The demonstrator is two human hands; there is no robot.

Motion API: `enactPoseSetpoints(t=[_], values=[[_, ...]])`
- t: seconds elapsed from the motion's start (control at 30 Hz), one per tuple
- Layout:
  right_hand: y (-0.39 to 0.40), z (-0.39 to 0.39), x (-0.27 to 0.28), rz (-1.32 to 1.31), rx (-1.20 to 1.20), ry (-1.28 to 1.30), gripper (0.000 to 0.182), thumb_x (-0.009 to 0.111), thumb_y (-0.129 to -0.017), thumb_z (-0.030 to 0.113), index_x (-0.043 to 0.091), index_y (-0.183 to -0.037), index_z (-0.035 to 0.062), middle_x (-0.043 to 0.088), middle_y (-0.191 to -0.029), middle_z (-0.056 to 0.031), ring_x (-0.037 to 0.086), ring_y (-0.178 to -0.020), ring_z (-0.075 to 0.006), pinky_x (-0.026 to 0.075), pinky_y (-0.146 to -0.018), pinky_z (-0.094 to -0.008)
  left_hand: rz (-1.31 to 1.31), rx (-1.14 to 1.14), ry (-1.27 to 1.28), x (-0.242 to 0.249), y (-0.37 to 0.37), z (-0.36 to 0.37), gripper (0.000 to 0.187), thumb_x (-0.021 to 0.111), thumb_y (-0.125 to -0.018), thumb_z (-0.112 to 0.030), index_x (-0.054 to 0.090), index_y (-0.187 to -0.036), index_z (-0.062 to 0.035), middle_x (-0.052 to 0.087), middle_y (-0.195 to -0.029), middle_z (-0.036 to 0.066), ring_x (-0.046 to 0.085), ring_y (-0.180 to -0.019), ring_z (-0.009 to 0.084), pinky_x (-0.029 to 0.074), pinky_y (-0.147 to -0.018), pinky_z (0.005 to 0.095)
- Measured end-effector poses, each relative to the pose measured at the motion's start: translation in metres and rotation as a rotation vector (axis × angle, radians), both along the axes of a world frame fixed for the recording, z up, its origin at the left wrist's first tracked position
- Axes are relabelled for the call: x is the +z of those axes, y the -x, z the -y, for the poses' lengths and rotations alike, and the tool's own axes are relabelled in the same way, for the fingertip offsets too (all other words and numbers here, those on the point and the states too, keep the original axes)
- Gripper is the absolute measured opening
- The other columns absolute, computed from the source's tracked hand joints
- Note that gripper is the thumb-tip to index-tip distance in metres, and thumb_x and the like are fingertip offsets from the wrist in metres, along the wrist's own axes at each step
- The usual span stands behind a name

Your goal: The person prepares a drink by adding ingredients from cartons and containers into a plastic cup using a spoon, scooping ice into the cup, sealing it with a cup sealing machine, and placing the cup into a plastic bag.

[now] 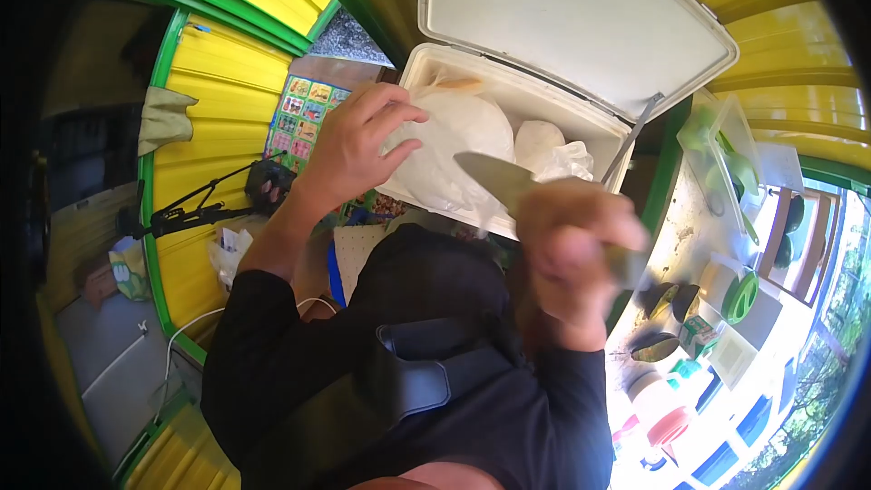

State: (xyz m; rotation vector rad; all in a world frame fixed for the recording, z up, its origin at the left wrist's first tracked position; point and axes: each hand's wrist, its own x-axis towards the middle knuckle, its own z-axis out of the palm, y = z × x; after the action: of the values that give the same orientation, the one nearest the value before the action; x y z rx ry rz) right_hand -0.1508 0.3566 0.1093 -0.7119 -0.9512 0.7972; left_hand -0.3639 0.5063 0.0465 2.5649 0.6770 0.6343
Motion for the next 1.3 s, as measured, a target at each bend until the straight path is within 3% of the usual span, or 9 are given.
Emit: enactPoseSetpoints(t=[0.13,0.27,0.37,0.43,0.47,0.57,0.83,1.1,1.3], values=[[0.033,-0.008,-0.068,-0.074,0.168,0.233,0.029,0.067,-0.085,0.009,0.045,-0.067,0.0072,0.052,-0.058,-0.0063,0.045,-0.046,-0.0198,0.034,-0.045,-0.0345,-0.054,0.035,-0.026,-0.006,0.012,0.017,0.051,0.064,-0.075,0.009,0.07,-0.123,-0.0083,0.062,-0.121,0.01,0.062,-0.111,0.0326,0.055,-0.094,0.0437],[0.037,-0.027,-0.121,0.531,-0.104,0.184,0.015,0.068,-0.076,0.004,0.057,-0.067,0.0011,0.059,-0.064,-0.0104,0.055,-0.05,-0.0268,0.042,-0.051,-0.0363,-0.039,0.032,0.022,-0.008,0.022,0.035,0.061,0.064,-0.073,0.01,0.067,-0.131,-0.0087,0.061,-0.125,0.011,0.06,-0.116,0.0334,0.054,-0.097,0.0442],[0.009,-0.013,-0.123,0.259,-0.106,0.339,0.018,0.066,-0.083,0.009,0.059,-0.068,0.0004,0.064,-0.066,-0.0116,0.057,-0.052,-0.0207,0.042,-0.052,-0.035,-0.055,0.089,0.029,-0.002,0.025,0.041,0.054,0.063,-0.077,0.009,0.066,-0.129,-0.0081,0.061,-0.129,0.012,0.06,-0.118,0.0333,0.054,-0.098,0.044],[0.001,-0.02,-0.112,0.455,-0.332,0.11,0.024,0.065,-0.087,0.01,0.056,-0.067,0.0013,0.06,-0.061,-0.0086,0.05,-0.048,-0.0163,0.035,-0.047,-0.0306,0.018,0.156,0.063,0.0,0.024,0.042,0.044,0.063,-0.082,0.008,0.065,-0.124,-0.0068,0.061,-0.133,0.014,0.061,-0.118,0.0336,0.054,-0.099,0.0441],[0.002,-0.027,-0.096,0.39,-0.278,0.044,0.032,0.055,-0.097,0.011,0.043,-0.068,0.005,0.039,-0.051,-0.004,0.032,-0.042,-0.0105,0.024,-0.04,-0.0281,0.02,0.162,0.067,-0.004,0.024,0.043,0.044,0.063,-0.082,0.008,0.065,-0.124,-0.0068,0.061,-0.133,0.014,0.061,-0.118,0.0336,0.054,-0.099,0.0441],[-0.006,-0.029,-0.078,0.189,-0.191,0.088,0.036,0.052,-0.099,0.014,0.039,-0.066,0.0072,0.038,-0.051,-0.0042,0.029,-0.042,-0.0105,0.025,-0.04,-0.0287,0.1,0.167,0.175,-0.024,0.024,0.046,0.035,0.064,-0.087,0.004,0.064,-0.12,-0.007,0.06,-0.138,0.016,0.062,-0.12,0.0339,0.054,-0.099,0.0441],[0.023,-0.049,-0.149,0.211,-0.255,0.419,0.047,0.051,-0.109,0.018,0.04,-0.064,0.008,0.039,-0.052,-0.0016,0.035,-0.042,-0.0106,0.023,-0.042,-0.0291,-0.081,0.147,0.25,-0.036,0.003,0.045,0.061,0.063,-0.085,0.005,0.052,-0.146,0.0032,0.05,-0.151,0.016,0.056,-0.133,0.0374,0.047,-0.111,0.0446],[0.018,0.006,-0.075,-0.015,-0.278,0.194,0.044,0.051,-0.105,0.009,0.039,-0.063,0.0096,0.042,-0.049,-0.0036,0.035,-0.041,-0.008,0.022,-0.041,-0.0268,-0.043,0.009,0.368,-0.035,0.011,0.056,0.081,0.055,-0.078,0.013,0.041,-0.157,-0.0014,0.041,-0.159,0.016,0.047,-0.142,0.038,0.043,-0.116,0.0451],[0.031,-0.006,-0.154,0.078,-0.324,0.351,0.046,0.057,-0.105,0.013,0.041,-0.062,0.0069,0.045,-0.05,-0.0015,0.037,-0.04,-0.0085,0.024,-0.04,-0.0281,0.093,-0.023,0.352,-0.037,0.008,0.048,0.087,0.052,-0.072,0.017,0.042,-0.157,-0.0019,0.041,-0.16,0.016,0.044,-0.145,0.0388,0.042,-0.118,0.0444]])
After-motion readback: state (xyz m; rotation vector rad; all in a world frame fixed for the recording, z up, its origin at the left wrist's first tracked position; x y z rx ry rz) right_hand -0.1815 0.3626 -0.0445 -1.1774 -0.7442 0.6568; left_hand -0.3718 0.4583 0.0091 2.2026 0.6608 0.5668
